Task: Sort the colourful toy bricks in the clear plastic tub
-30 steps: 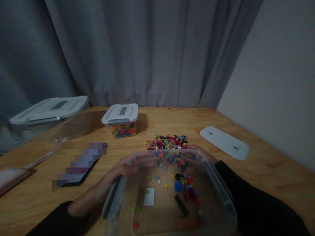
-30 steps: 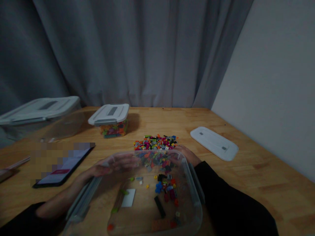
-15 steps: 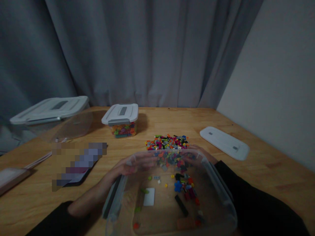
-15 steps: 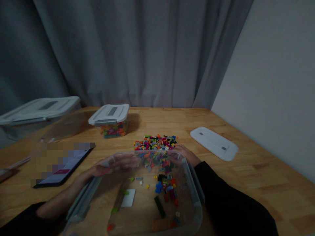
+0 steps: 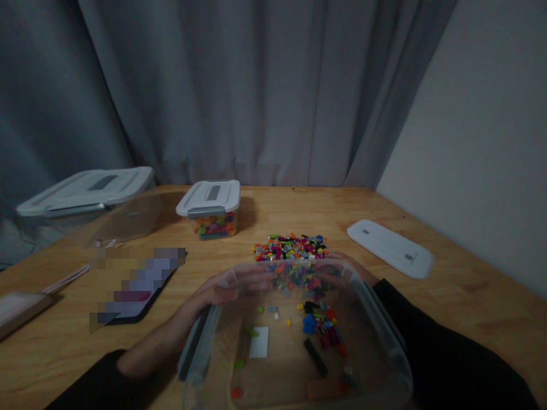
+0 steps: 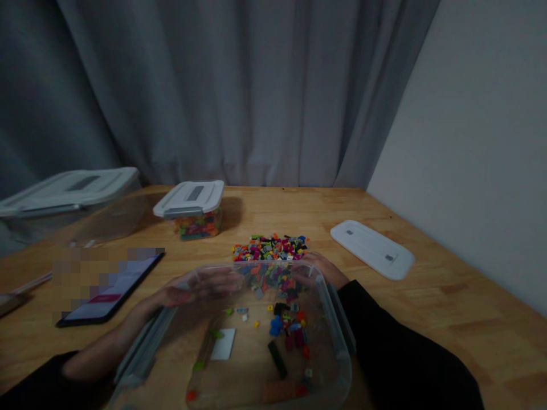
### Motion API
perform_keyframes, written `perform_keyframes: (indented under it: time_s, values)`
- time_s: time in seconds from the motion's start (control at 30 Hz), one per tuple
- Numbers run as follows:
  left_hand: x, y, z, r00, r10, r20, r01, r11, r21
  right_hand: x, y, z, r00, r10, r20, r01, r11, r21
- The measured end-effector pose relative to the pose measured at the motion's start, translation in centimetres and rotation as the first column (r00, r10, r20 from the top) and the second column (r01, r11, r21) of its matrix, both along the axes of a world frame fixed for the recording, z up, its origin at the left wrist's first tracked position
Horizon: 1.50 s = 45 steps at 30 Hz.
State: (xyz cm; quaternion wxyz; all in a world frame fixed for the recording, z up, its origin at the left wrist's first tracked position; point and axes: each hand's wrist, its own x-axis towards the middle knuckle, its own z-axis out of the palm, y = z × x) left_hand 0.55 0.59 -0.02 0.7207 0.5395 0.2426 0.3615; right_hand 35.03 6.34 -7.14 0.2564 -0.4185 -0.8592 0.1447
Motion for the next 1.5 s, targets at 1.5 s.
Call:
perform_keyframes:
  time_s: [1.5]
  values:
    - [1.1,-0.8,0.8,0.997,0.075,-0.010,-0.076,0.995,-0.066,-0.8,-1.7,4.1,0.725,-0.319,-0.611,0.192,0.945,-0.265]
